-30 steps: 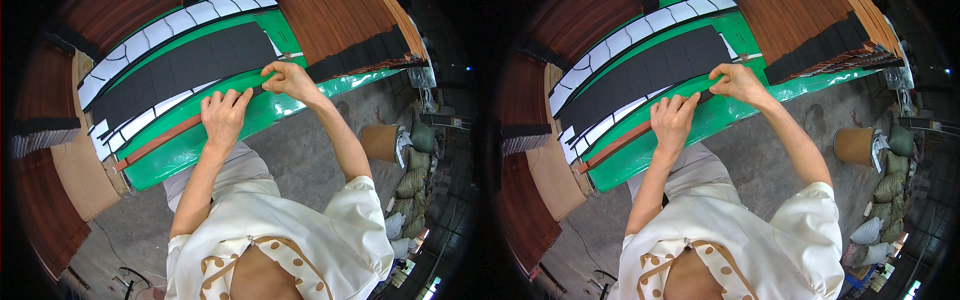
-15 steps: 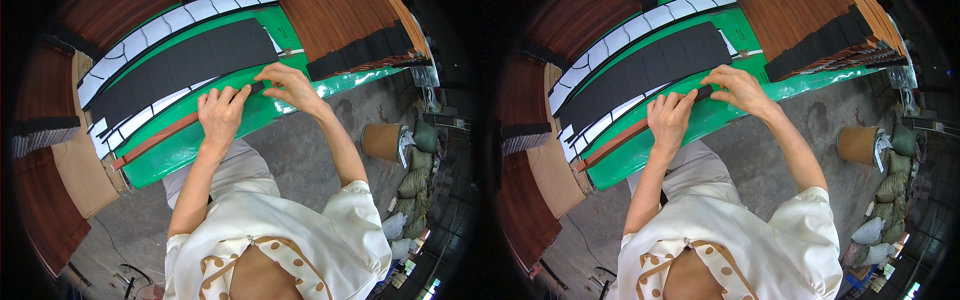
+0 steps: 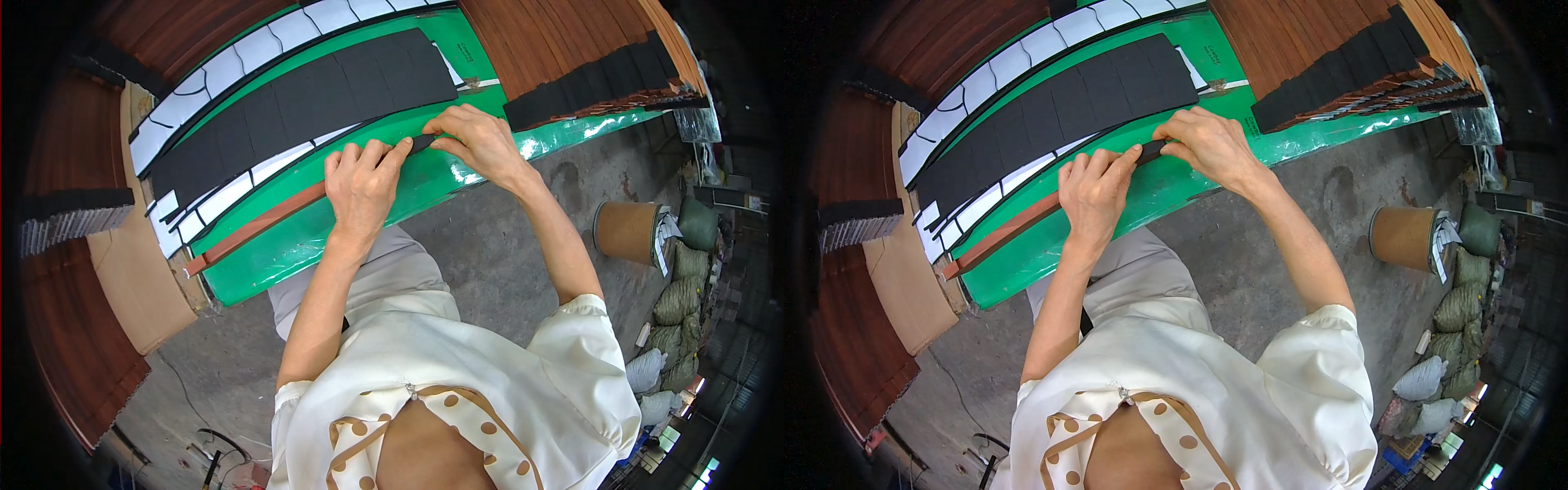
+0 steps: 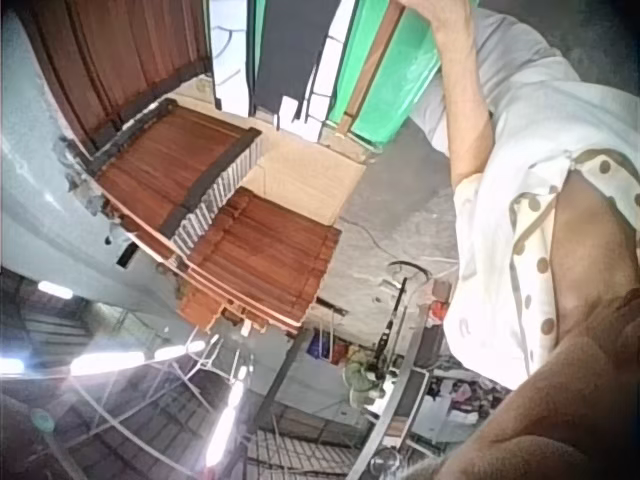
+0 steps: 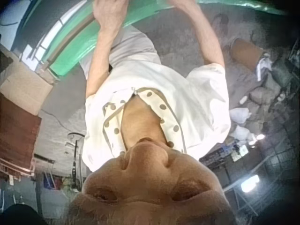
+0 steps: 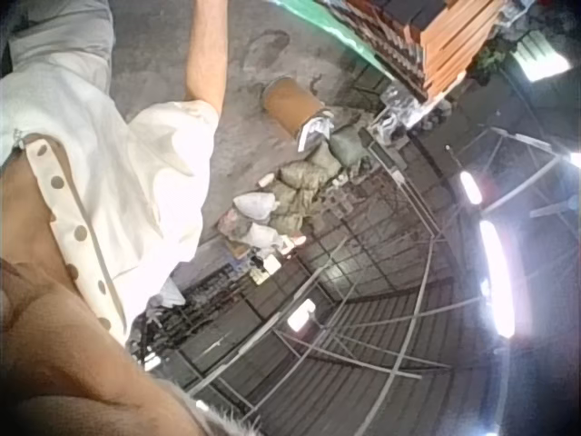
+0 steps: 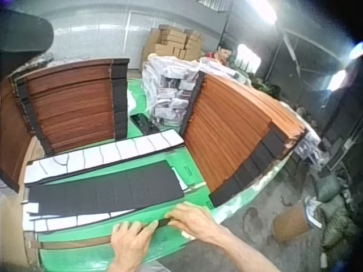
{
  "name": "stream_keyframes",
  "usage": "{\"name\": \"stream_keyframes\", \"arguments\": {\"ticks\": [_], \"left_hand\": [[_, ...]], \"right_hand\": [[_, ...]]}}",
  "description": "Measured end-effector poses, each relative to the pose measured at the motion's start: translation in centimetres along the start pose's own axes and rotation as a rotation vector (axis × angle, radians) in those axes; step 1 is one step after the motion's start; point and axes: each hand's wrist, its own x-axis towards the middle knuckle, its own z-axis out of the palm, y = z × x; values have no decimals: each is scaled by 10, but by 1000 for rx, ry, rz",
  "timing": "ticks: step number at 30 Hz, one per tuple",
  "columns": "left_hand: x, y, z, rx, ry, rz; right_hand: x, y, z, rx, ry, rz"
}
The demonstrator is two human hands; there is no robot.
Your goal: Applying protective foam strips and stacking finished wooden furniture panels in an assembly factory.
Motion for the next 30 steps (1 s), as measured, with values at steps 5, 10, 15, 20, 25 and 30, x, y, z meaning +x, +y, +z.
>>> {"name": "stream_keyframes", "arguments": {"ticks": [5, 10, 15, 20, 25, 30], "left_hand": [[0, 0, 0, 9, -5, 0], [0, -1, 0, 17, 0, 7], [1, 0, -1, 16, 2, 2], [-2, 1, 0, 23, 10, 7], [-3, -2, 1, 30, -6, 2], [0, -2, 6, 44, 60, 60]], "right_hand": [[-1, 8, 7, 25, 71, -56], [-2, 11, 11, 95, 100, -25], [-3, 18, 13, 266, 35, 82], [-13, 42, 18, 866, 137, 411], [0, -13, 56, 539, 368, 287], [6, -31, 83, 559, 437, 417]]}}
